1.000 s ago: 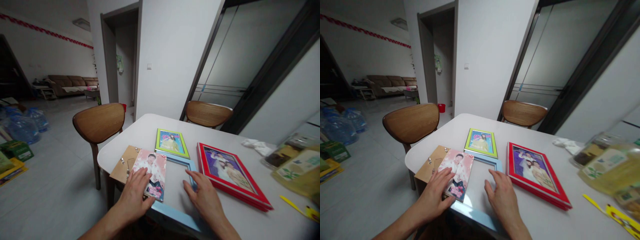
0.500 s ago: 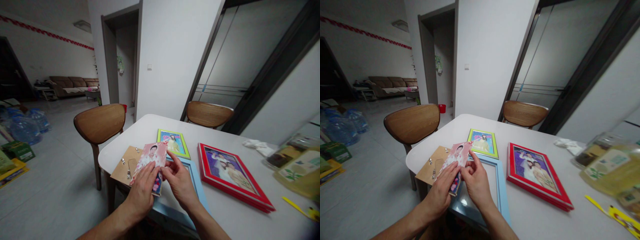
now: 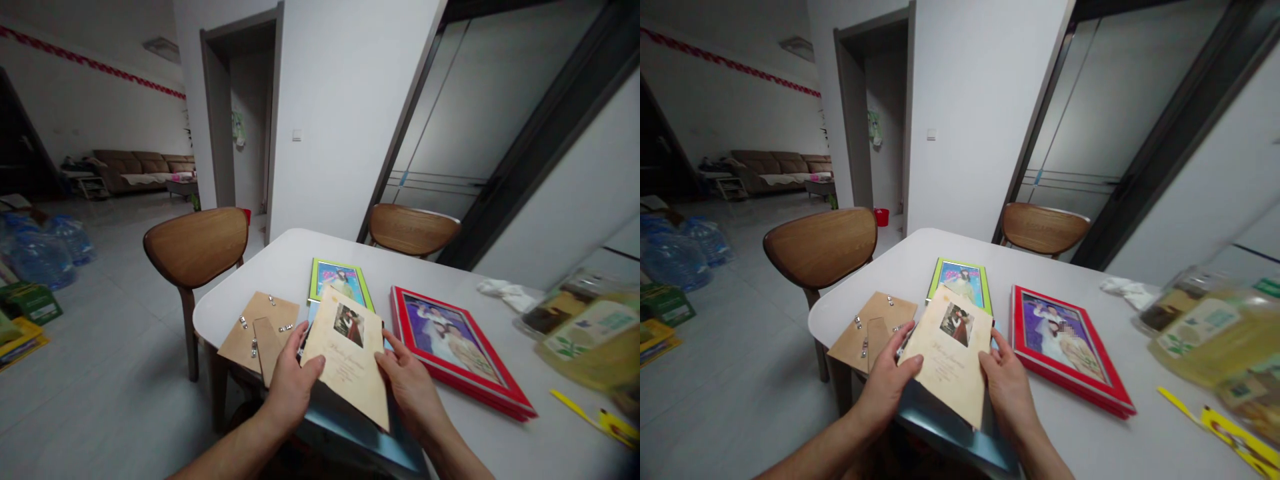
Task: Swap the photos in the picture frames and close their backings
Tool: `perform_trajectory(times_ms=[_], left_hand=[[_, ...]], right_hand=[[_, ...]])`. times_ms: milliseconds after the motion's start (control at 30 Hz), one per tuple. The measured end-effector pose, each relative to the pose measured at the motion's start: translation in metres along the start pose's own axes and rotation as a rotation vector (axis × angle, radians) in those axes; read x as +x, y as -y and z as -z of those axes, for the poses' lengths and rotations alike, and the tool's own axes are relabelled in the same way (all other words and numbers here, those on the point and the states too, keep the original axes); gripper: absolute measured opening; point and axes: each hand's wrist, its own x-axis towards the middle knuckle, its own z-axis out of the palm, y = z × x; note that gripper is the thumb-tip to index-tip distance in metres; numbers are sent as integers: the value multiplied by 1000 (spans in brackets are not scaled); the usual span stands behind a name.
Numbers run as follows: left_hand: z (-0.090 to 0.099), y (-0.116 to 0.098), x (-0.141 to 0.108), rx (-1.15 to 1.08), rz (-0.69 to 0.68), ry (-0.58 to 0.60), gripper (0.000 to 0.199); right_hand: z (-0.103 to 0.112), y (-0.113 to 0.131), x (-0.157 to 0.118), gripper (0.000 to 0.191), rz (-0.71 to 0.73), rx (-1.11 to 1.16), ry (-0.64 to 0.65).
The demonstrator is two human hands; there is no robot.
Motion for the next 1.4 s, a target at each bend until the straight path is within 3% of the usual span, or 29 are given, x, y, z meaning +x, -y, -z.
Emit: perform_trajectory(times_ms=[100,200,333,533,733,867,1167,1400], left_hand=[[13,0,-1,373,-43,73,53],[20,0,-7,694,-101,187,50],[19,-1,-14,876,-131,351,53],[20,-4,-15,956,-151,414,51],[18,-7,-14,1039,-168,472,57],[14,-9,-11,1093,-178,465,49],[15,-4,-10,1157,-261,488,37],[15,-6,-10,1185,-316,516,23]], right_hand=[[21,-3,6,69,-67,-151,-33],[29,-8,12,65,-26,-294,-53],[25,-10,19,60,78,-485,-71],[24,-9,27,54,195,-829,-63],[26,-8,27,49,171,-918,-122],[22,-6,24,48,246,-1089,-77],[15,-18,14,35,477,-1397,-117],[14,-16,10,29,486,-1465,-63]])
